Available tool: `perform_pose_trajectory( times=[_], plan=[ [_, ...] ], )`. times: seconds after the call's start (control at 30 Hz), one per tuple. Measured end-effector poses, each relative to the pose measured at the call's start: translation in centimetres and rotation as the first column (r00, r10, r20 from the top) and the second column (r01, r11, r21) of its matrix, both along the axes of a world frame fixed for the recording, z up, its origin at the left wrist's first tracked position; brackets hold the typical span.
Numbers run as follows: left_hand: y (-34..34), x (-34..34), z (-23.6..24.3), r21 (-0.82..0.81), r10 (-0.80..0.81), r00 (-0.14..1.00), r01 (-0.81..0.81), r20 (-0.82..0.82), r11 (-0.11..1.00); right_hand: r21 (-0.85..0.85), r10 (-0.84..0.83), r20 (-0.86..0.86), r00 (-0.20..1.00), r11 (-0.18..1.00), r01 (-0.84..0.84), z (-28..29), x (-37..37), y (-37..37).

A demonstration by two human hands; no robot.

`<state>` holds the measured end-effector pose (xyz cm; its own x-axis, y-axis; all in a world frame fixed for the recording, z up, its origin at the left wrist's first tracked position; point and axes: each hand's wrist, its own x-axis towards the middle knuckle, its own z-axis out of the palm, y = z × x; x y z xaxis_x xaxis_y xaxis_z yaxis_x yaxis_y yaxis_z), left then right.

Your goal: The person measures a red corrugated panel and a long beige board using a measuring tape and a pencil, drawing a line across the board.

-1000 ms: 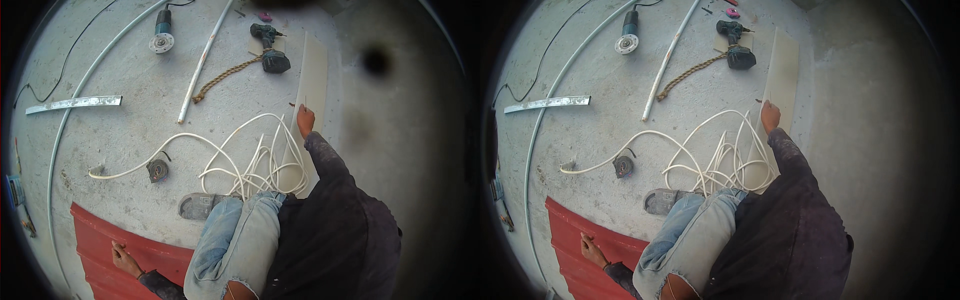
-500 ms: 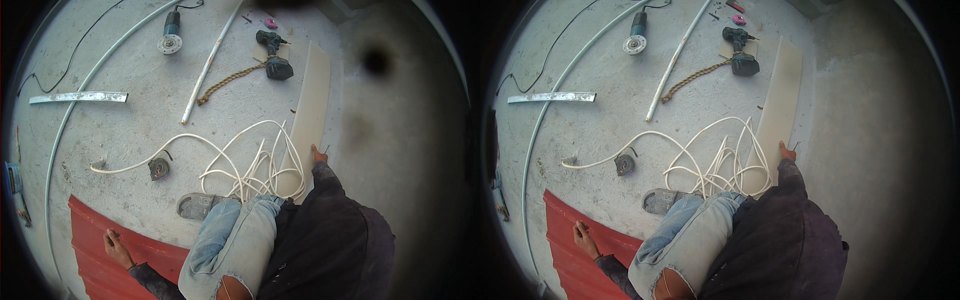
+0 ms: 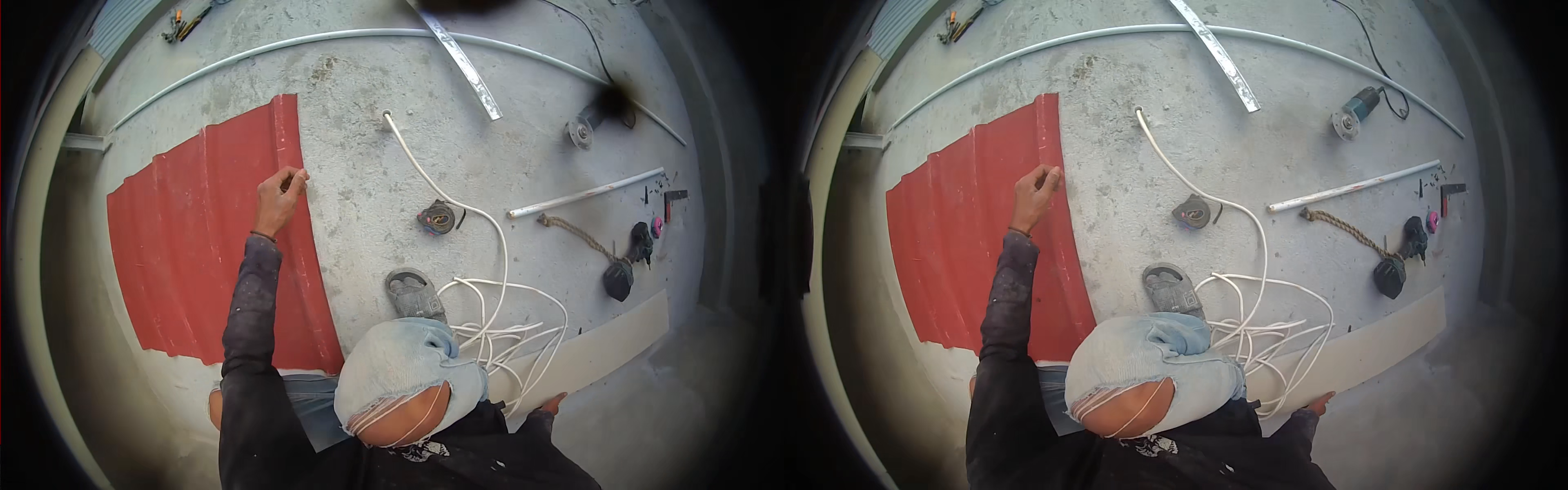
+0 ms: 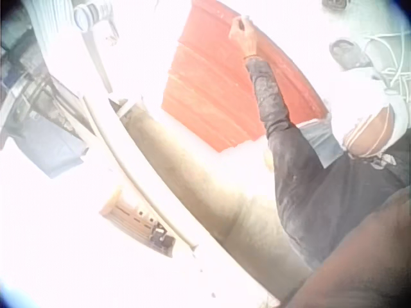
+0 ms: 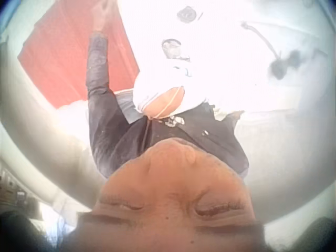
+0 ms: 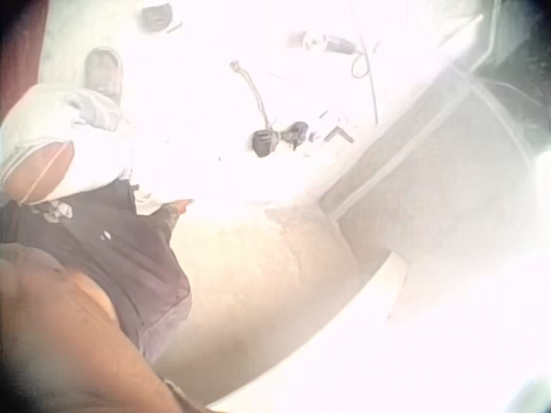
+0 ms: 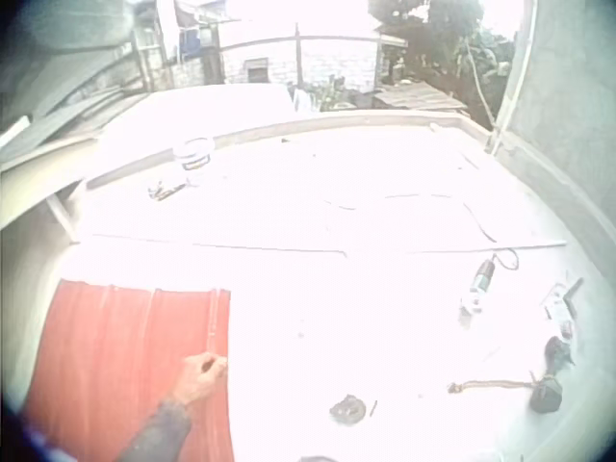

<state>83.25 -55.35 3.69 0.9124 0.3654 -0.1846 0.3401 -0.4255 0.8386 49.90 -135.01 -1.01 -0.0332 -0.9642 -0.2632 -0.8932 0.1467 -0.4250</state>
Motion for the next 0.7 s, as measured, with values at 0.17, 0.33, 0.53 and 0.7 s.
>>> perform_pose_trajectory(
  times=[0.17,0.33,0.53,0.7],
  plan=[
    [5.2,-0.7,-1.3,0.081,0.059,0.994,-0.051,-0.094,0.995,0.585,-0.128,0.378,0.917,0.801,-0.129,0.7,0.8,-2.7],
    [10.7,-4.2,-1.2,0.179,0.228,0.969,-0.209,-0.093,0.961,0.253,0.31,0.006,0.951,0.919,-0.302,11.2,9.9,11.0],
    [8.3,-5.1,-3.2,0.435,0.299,0.924,-0.174,-0.237,0.884,0.045,0.189,-0.015,0.982,0.981,-0.188,4.5,6.1,-0.6],
    [10.8,-2.7,-3.4,0.399,0.325,0.888,-0.183,-0.325,0.899,-0.065,0.36,-0.106,0.927,0.928,-0.368,3.9,5.7,-2.2]
  ],
)
